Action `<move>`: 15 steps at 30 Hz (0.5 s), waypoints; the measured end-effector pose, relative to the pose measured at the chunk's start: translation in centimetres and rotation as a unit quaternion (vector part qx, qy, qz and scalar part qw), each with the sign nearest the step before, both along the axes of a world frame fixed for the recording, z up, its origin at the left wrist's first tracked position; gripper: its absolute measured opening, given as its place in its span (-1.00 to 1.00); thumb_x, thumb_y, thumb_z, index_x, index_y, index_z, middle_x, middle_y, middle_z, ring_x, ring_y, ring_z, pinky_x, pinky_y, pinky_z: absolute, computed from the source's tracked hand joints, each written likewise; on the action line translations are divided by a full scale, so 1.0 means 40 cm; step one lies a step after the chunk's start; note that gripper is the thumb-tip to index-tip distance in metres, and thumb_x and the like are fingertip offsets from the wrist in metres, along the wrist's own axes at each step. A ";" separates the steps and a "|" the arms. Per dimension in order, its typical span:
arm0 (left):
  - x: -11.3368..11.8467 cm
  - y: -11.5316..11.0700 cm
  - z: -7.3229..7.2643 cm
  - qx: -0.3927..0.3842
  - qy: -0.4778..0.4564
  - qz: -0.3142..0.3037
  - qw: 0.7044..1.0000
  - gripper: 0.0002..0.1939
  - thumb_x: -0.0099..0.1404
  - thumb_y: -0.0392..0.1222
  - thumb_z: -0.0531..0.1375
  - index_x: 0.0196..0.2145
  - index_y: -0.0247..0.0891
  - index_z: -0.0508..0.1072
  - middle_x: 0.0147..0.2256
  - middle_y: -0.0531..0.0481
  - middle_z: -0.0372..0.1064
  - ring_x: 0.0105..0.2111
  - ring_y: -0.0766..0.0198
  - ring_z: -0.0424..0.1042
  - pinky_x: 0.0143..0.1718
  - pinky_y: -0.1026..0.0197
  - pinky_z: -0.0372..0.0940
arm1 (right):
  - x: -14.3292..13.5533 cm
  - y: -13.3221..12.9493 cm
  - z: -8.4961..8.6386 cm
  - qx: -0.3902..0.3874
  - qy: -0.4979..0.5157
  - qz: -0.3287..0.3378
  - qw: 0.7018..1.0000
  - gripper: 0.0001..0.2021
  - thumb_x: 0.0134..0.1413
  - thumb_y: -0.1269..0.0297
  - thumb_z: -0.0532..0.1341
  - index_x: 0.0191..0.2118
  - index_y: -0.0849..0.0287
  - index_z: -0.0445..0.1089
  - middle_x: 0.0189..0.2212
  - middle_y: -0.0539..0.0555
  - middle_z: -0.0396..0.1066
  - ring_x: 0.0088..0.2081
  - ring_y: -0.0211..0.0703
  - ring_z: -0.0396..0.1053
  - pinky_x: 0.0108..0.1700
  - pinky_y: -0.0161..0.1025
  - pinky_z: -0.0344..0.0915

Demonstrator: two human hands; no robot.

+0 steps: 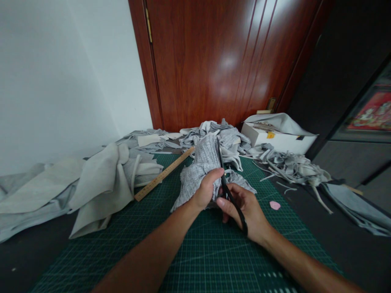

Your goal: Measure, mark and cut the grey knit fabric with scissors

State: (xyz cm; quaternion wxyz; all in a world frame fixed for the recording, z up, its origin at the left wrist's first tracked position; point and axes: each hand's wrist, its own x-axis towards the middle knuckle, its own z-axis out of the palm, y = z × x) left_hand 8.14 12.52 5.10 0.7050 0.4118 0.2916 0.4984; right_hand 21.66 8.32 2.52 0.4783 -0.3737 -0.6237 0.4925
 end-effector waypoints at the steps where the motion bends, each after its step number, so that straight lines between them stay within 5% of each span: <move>1: 0.001 0.000 0.000 0.005 0.003 -0.003 1.000 -0.55 0.10 0.13 0.36 -0.68 -0.28 0.43 -0.68 -0.06 0.35 -0.69 0.27 0.28 -0.61 0.21 0.18 | 0.001 0.000 -0.001 0.003 0.000 0.001 1.000 -0.54 -0.03 -0.10 0.49 -0.26 0.16 0.39 -0.54 -0.09 0.34 -0.61 -0.28 0.30 -0.58 -0.32 0.30; 15: 0.003 -0.001 0.004 0.037 0.001 0.016 0.999 -0.58 0.06 0.10 0.42 -0.65 -0.26 0.45 -0.64 -0.03 0.37 -0.62 0.23 0.35 -0.50 0.17 0.33 | 0.003 -0.003 -0.005 0.008 -0.011 0.000 1.000 -0.54 0.11 -0.15 0.41 -0.25 0.18 0.38 -0.63 -0.13 0.28 -0.66 -0.30 0.25 -0.61 -0.34 0.23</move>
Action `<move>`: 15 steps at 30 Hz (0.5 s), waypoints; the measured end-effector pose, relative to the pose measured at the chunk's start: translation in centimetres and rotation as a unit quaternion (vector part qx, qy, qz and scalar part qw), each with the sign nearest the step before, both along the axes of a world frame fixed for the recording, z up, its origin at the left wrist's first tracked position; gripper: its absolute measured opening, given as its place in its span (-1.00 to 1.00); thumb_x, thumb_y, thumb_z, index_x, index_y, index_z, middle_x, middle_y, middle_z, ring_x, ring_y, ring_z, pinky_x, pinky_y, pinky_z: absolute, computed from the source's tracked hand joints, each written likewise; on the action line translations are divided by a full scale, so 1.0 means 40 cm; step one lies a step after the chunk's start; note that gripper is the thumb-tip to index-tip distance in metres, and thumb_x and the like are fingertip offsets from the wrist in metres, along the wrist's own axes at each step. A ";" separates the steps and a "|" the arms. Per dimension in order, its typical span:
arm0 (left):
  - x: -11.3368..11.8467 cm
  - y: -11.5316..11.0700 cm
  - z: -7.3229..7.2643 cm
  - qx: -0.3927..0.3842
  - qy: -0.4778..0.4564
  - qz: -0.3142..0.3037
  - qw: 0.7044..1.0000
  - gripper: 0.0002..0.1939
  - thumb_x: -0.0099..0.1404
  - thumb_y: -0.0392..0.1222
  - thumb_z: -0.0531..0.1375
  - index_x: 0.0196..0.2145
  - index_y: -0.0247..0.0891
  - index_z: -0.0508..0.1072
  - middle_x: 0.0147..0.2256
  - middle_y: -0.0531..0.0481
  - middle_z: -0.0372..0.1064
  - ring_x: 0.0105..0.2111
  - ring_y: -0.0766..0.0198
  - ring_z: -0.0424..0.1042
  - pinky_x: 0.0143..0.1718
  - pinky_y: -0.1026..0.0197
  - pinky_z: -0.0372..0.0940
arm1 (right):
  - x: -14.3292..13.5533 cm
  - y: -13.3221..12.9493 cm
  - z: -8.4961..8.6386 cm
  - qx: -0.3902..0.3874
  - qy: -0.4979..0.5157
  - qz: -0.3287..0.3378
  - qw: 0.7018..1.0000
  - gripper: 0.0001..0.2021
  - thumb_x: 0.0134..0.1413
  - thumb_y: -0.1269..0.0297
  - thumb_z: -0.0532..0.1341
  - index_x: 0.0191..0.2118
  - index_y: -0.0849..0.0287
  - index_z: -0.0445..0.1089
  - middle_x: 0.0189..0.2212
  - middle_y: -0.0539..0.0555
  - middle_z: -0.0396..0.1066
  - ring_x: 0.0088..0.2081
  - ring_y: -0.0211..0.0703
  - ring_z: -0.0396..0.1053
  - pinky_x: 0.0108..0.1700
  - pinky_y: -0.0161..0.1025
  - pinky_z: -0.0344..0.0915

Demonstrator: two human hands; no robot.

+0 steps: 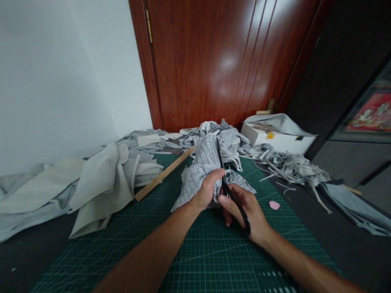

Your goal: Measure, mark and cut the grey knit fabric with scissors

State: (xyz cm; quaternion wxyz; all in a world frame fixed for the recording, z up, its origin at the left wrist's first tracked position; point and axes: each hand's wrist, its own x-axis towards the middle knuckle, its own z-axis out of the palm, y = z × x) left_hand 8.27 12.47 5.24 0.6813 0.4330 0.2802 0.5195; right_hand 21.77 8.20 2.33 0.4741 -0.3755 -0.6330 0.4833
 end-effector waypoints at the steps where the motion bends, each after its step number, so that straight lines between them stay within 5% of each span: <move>1: 0.000 0.001 0.000 -0.005 -0.005 -0.001 1.000 -0.59 0.06 0.09 0.42 -0.64 -0.27 0.46 -0.63 -0.04 0.38 -0.61 0.22 0.37 -0.48 0.16 0.35 | 0.001 0.000 -0.001 0.002 -0.005 -0.001 1.000 -0.53 0.12 -0.17 0.39 -0.25 0.19 0.38 -0.64 -0.13 0.28 -0.66 -0.30 0.25 -0.60 -0.34 0.22; 15: 0.003 0.010 -0.020 -0.024 0.031 -0.068 0.997 -0.54 0.14 0.19 0.31 -0.59 -0.30 0.47 -0.66 -0.10 0.39 -0.65 0.18 0.39 -0.57 0.18 0.33 | 0.000 0.000 -0.010 0.012 -0.006 -0.018 1.000 -0.51 0.19 -0.22 0.30 -0.24 0.18 0.36 -0.66 -0.13 0.28 -0.68 -0.31 0.22 -0.63 -0.34 0.22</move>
